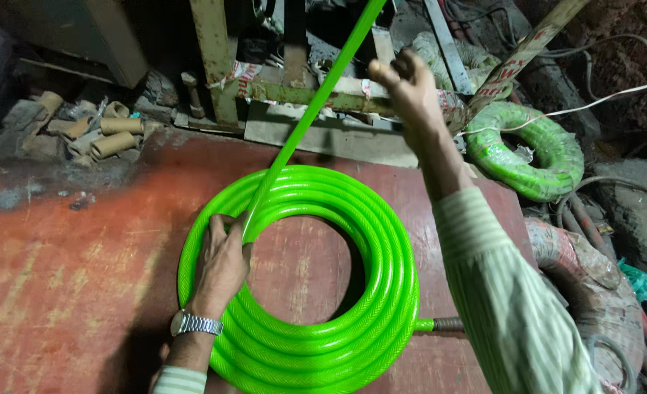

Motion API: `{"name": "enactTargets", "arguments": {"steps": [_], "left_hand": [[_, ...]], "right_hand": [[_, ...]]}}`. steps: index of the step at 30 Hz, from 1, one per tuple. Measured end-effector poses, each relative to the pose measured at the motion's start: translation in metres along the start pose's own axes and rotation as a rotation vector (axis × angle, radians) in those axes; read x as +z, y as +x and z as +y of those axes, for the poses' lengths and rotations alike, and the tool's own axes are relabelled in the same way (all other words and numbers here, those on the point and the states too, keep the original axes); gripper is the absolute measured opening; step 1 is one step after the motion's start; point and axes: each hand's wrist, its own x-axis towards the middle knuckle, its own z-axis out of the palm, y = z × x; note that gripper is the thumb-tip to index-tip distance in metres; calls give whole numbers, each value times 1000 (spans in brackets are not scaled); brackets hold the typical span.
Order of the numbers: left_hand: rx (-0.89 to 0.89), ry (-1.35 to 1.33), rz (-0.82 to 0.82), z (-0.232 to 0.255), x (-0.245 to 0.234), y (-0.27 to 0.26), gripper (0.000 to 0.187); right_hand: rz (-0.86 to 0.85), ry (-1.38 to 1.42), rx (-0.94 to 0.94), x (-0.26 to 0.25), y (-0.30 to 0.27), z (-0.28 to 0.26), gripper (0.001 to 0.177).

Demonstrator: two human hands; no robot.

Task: The person coils a green hose on a wooden surface by hand, using their hands to guide and stack the loops one at a time.

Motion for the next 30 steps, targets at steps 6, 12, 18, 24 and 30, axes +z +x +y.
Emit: {"name": "enactTargets", "arguments": {"steps": [6, 12, 18, 24, 30], "left_hand": [[67, 14, 18, 2, -3, 1, 64], [64, 72, 16, -3, 6, 2, 57], [9, 83, -43, 3, 2, 4, 51], [6, 86, -15, 4, 1, 0, 44], [-14, 49, -98, 6, -3, 1, 36]], "right_hand": [[73, 256, -135, 4, 38, -25, 116], [-10, 256, -340, 13, 32, -27, 94], [87, 831, -167, 34, -55, -37, 26], [232, 860, -220, -10, -136, -24, 32], [209, 709, -241, -53, -169, -8, 30]]}}
